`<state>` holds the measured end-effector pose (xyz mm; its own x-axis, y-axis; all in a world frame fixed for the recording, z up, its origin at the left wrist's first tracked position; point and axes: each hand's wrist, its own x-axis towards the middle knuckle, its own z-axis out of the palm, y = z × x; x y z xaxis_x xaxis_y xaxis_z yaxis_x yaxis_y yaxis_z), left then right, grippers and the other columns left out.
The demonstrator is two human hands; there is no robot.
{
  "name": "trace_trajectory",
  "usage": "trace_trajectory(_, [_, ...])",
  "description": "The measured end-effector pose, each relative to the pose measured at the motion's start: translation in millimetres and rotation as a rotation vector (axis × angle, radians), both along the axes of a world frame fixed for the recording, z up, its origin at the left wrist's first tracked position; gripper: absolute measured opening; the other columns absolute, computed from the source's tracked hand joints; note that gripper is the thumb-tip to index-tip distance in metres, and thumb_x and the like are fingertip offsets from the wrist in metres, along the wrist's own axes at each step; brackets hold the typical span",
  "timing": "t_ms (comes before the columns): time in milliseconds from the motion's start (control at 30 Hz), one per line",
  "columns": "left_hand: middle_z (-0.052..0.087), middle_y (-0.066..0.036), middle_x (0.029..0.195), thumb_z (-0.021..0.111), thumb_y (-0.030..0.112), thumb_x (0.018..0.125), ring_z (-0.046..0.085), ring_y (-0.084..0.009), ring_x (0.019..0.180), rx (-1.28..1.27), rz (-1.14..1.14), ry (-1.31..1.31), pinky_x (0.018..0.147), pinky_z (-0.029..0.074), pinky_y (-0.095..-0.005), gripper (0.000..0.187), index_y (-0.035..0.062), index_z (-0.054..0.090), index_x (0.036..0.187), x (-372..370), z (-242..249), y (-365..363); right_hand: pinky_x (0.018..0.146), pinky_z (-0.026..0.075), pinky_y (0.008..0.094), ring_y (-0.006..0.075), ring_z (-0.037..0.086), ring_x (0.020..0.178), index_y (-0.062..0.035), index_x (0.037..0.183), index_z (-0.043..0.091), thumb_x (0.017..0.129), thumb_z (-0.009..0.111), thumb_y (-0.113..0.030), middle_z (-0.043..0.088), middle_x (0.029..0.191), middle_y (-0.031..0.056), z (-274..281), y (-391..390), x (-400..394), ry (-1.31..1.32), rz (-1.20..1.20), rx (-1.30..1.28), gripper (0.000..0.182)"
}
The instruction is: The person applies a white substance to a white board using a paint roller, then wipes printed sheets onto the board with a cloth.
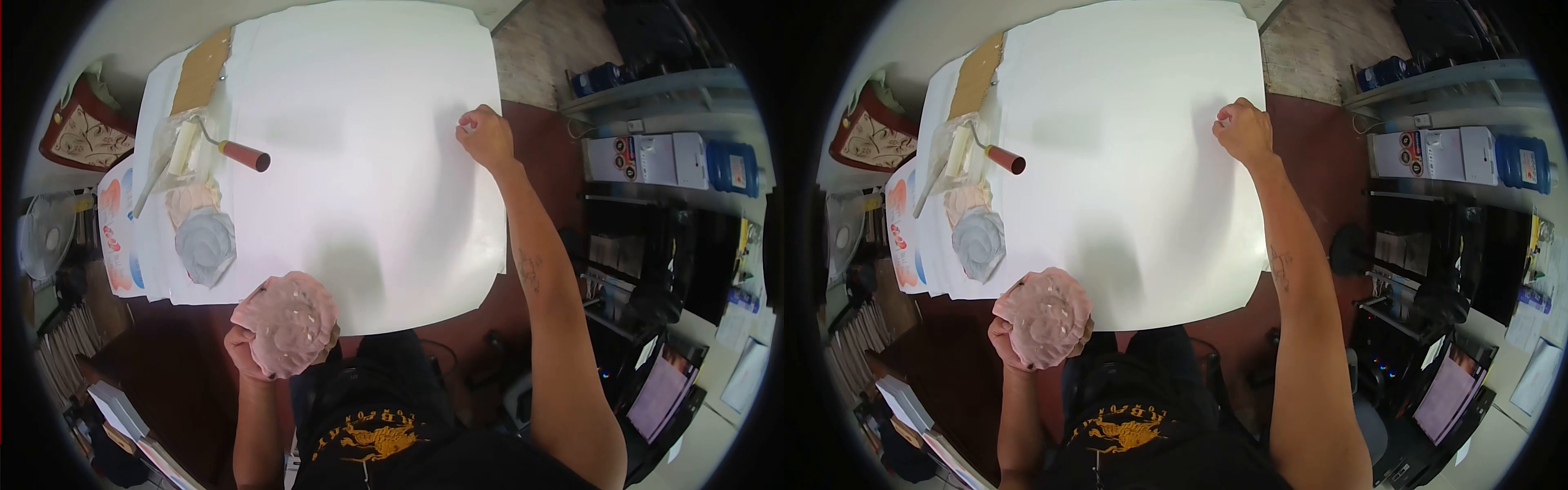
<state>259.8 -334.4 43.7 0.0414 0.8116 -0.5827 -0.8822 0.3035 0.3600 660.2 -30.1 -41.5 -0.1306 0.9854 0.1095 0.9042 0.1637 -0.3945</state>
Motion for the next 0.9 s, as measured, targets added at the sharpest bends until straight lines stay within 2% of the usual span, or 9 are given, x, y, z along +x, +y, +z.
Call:
trace_trajectory(100, [0.054, -0.024, 0.137, 0.058, 0.016, 0.063, 0.054, -0.0413, 0.125, 0.023, -0.01, -0.035, 0.109, 0.044, -0.0519, 0.083, -0.0048, 0.045, 0.141, 2, 2, 1, 0.074, 0.054, 0.0404, 0.0276, 0.066, 0.071, -0.0081, 0.082, 0.074, 0.077, 0.074, -0.018, 0.068, 0.089, 0.0073, 1, 8, -4, -0.069, 0.014, -0.086, 0.011])
trace_trajectory(200, [0.053, -0.024, 0.139, 0.058, 0.016, 0.065, 0.053, -0.041, 0.127, 0.052, -0.007, -0.04, 0.11, 0.043, -0.0532, 0.081, -0.0052, 0.044, 0.142, -1, 0, -1, 0.071, 0.054, 0.0362, 0.0232, 0.065, 0.069, -0.0055, 0.081, 0.074, 0.075, 0.075, -0.017, 0.068, 0.086, 0.0078, 14, 0, -1, 0.038, -0.055, -0.064, 0.013])
trace_trajectory(367, [0.054, -0.025, 0.136, 0.059, 0.019, 0.06, 0.054, -0.0426, 0.125, -0.048, 0.015, 0.034, 0.109, 0.045, -0.0518, 0.085, -0.0041, 0.045, 0.141, -3, -3, -1, 0.062, 0.049, 0.0266, 0.0114, 0.06, 0.066, -0.0011, 0.085, 0.074, 0.08, 0.076, -0.013, 0.067, 0.08, 0.0051, 36, -58, 9, 0.419, -0.154, -0.17, 0.013])
trace_trajectory(467, [0.054, -0.026, 0.136, 0.058, 0.02, 0.061, 0.055, -0.0419, 0.124, 0.003, -0.019, -0.052, 0.108, 0.045, -0.0507, 0.083, -0.0055, 0.046, 0.139, 5, 1, 12, 0.061, 0.046, 0.0237, 0.0078, 0.057, 0.067, 0.0005, 0.086, 0.073, 0.086, 0.072, -0.007, 0.066, 0.079, 0.0031, 45, -109, -2, 0.598, -0.182, -0.281, 0.008])
trace_trajectory(533, [0.055, -0.025, 0.135, 0.057, 0.02, 0.062, 0.055, -0.0415, 0.124, 0.032, -0.04, -0.064, 0.108, 0.045, -0.0497, 0.081, -0.0061, 0.047, 0.138, 15, -1, 23, 0.06, 0.044, 0.0231, 0.0072, 0.055, 0.067, 0.0002, 0.086, 0.072, 0.086, 0.07, -0.001, 0.064, 0.081, 0.0028, 57, -155, -35, 0.678, -0.014, -0.315, 0.002])
trace_trajectory(600, [0.055, -0.025, 0.135, 0.057, 0.02, 0.062, 0.055, -0.0406, 0.124, 0.022, -0.071, -0.059, 0.109, 0.045, -0.0487, 0.081, -0.0064, 0.047, 0.138, 17, -5, 28, 0.06, 0.043, 0.0229, 0.0075, 0.054, 0.068, -0.0014, 0.09, 0.072, 0.084, 0.07, 0.004, 0.063, 0.083, 0.0025, 69, -186, -72, 0.9, 0.062, -0.375, 0.008])
trace_trajectory(667, [0.055, -0.023, 0.136, 0.058, 0.02, 0.063, 0.055, -0.0392, 0.124, -0.009, -0.122, -0.071, 0.109, 0.044, -0.0477, 0.082, -0.0063, 0.045, 0.139, 23, -10, 31, 0.067, 0.046, 0.025, 0.0116, 0.056, 0.076, -0.0014, 0.095, 0.072, 0.087, 0.068, 0.004, 0.064, 0.088, 0.0061, 89, -204, -99, 0.963, 0.203, -0.45, 0.01])
trace_trajectory(767, [0.055, -0.024, 0.136, 0.058, 0.019, 0.062, 0.055, -0.0393, 0.124, -0.049, -0.087, -0.147, 0.109, 0.044, -0.0475, 0.083, -0.0059, 0.045, 0.14, 34, -8, 30, 0.067, 0.044, 0.0305, 0.0184, 0.058, 0.075, -0.0039, 0.095, 0.072, 0.082, 0.067, 0.007, 0.063, 0.089, 0.006, 99, -217, -127, 0.94, 0.315, -0.308, 0.017])
trace_trajectory(900, [0.055, -0.023, 0.137, 0.054, 0.016, 0.062, 0.054, -0.0401, 0.125, 0.018, -0.137, -0.182, 0.11, 0.043, -0.0485, 0.083, -0.0043, 0.045, 0.142, 41, 3, 37, 0.07, 0.04, 0.0329, 0.0191, 0.056, 0.07, -0.0071, 0.093, 0.073, 0.073, 0.07, 0.004, 0.063, 0.09, 0.0009, 99, -216, -135, 0.576, 0.492, -0.076, 0.024])
